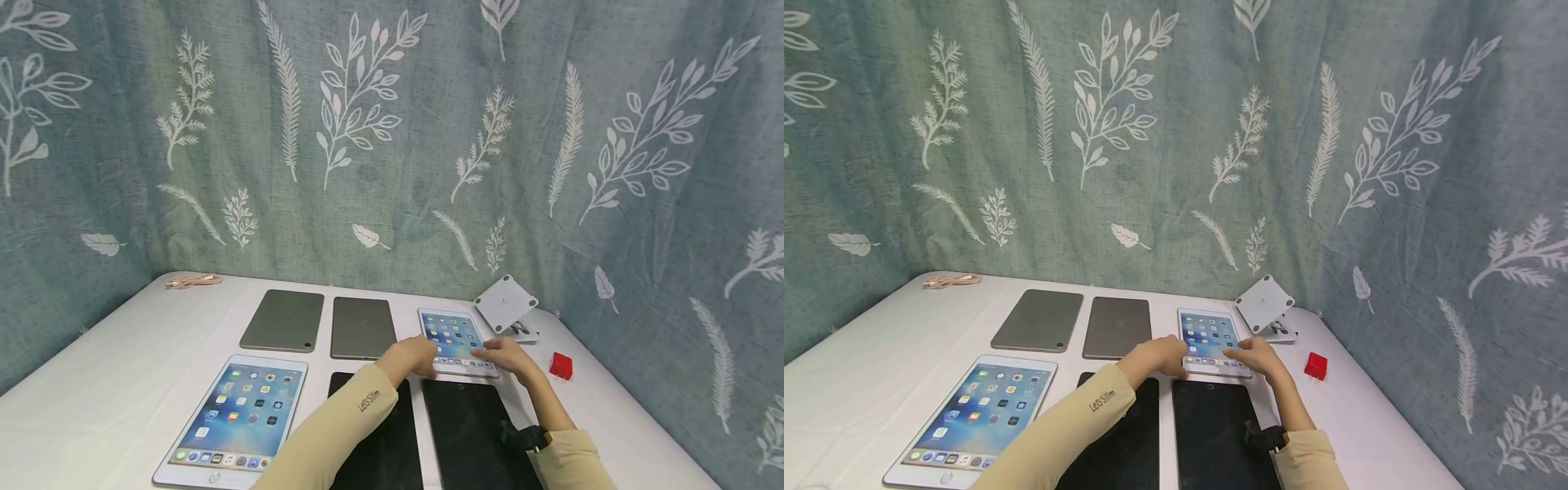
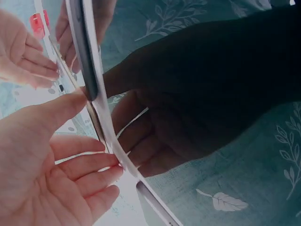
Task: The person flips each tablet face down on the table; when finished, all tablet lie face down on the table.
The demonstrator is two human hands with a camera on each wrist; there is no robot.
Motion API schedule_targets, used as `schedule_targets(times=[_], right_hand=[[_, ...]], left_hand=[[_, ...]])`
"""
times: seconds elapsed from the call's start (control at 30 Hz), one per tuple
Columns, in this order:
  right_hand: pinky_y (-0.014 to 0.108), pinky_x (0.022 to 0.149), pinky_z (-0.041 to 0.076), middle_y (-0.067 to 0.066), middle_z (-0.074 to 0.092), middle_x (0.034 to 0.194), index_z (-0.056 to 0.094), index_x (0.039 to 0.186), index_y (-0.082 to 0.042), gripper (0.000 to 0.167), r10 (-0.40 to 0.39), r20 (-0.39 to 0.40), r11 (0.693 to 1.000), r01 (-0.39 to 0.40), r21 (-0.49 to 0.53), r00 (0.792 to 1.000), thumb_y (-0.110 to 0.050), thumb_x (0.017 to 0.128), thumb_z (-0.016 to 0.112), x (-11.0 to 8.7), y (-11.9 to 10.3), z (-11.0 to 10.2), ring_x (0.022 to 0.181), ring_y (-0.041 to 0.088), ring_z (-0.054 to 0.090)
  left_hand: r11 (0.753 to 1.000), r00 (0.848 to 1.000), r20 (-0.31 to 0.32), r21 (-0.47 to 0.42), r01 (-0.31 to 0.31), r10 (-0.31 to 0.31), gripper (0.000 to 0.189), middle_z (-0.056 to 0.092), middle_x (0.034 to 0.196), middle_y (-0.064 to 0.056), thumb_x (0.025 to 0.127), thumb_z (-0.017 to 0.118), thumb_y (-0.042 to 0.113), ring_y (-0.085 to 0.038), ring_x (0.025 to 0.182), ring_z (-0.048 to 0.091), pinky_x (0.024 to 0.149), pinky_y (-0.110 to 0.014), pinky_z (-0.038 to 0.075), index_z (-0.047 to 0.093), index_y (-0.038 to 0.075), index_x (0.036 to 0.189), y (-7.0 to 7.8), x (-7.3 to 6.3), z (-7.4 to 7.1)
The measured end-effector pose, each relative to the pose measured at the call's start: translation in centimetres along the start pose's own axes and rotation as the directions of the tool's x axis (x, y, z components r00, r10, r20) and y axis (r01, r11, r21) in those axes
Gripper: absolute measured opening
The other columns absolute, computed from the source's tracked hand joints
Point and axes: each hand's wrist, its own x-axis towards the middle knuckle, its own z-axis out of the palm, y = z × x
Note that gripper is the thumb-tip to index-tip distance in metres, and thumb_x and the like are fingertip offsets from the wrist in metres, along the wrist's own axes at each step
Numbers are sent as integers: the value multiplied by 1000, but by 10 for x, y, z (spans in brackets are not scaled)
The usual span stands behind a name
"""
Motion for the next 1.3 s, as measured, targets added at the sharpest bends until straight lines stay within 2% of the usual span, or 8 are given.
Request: schedule_targets(times=[0.13,0.3,0.4,0.67,0.8,0.93,1.03,1.3], right_hand=[[57,100,40,38,44,135,48,125,22,64,24,-35,1000,-24,6,999,-29,90,62,-1,6,1,125,48,44],[33,68,42,17,54,79,64,90,11,41,89,-86,995,-93,-45,992,-30,85,67,1,11,2,79,25,49],[28,61,34,4,41,72,59,79,6,37,109,-100,992,-115,-56,989,-30,84,68,2,11,3,71,19,41],[51,94,42,31,51,112,55,112,22,50,155,-120,981,-138,137,981,-21,86,62,1,11,9,105,39,47],[54,112,26,37,38,136,43,125,25,55,188,-118,930,-138,340,975,-13,88,58,1,13,10,127,41,37],[33,85,48,18,61,101,47,120,22,44,212,-117,843,-121,525,970,-10,90,57,2,14,5,91,21,57],[21,65,47,-1,61,76,46,118,19,40,184,-90,789,-93,607,979,-10,93,56,2,14,-1,67,6,57],[23,66,57,1,66,79,35,130,24,43,76,-64,688,-6,725,995,-1,96,44,-1,4,-9,71,7,65]], left_hand=[[998,1000,-14,58,10,-9,24,71,101,-4,86,72,32,-13,77,55,74,-27,49,70,9,94,6,2,2],[998,1000,-16,54,25,-24,23,70,102,-3,87,70,33,-14,80,57,76,-28,50,70,10,91,8,6,2],[999,1000,-17,49,15,-15,22,70,99,-3,88,70,31,-14,79,57,76,-27,49,69,9,88,8,7,2],[999,1000,-25,35,-3,4,20,71,95,-5,89,69,25,-14,74,53,73,-25,48,69,7,79,8,6,5],[1000,999,-34,10,6,-6,18,70,95,-6,88,70,22,-14,73,52,70,-25,47,68,7,79,8,5,7],[1000,1000,-24,-3,-4,3,16,70,94,-6,88,69,21,-14,72,52,68,-25,45,69,6,83,7,4,7],[1000,1000,-19,-7,-15,15,15,69,93,-6,88,68,21,-14,72,51,68,-25,45,68,6,89,6,3,7],[999,1000,-23,-28,-17,16,15,57,78,-1,87,68,21,-13,69,48,64,-25,42,62,8,86,3,5,6]])
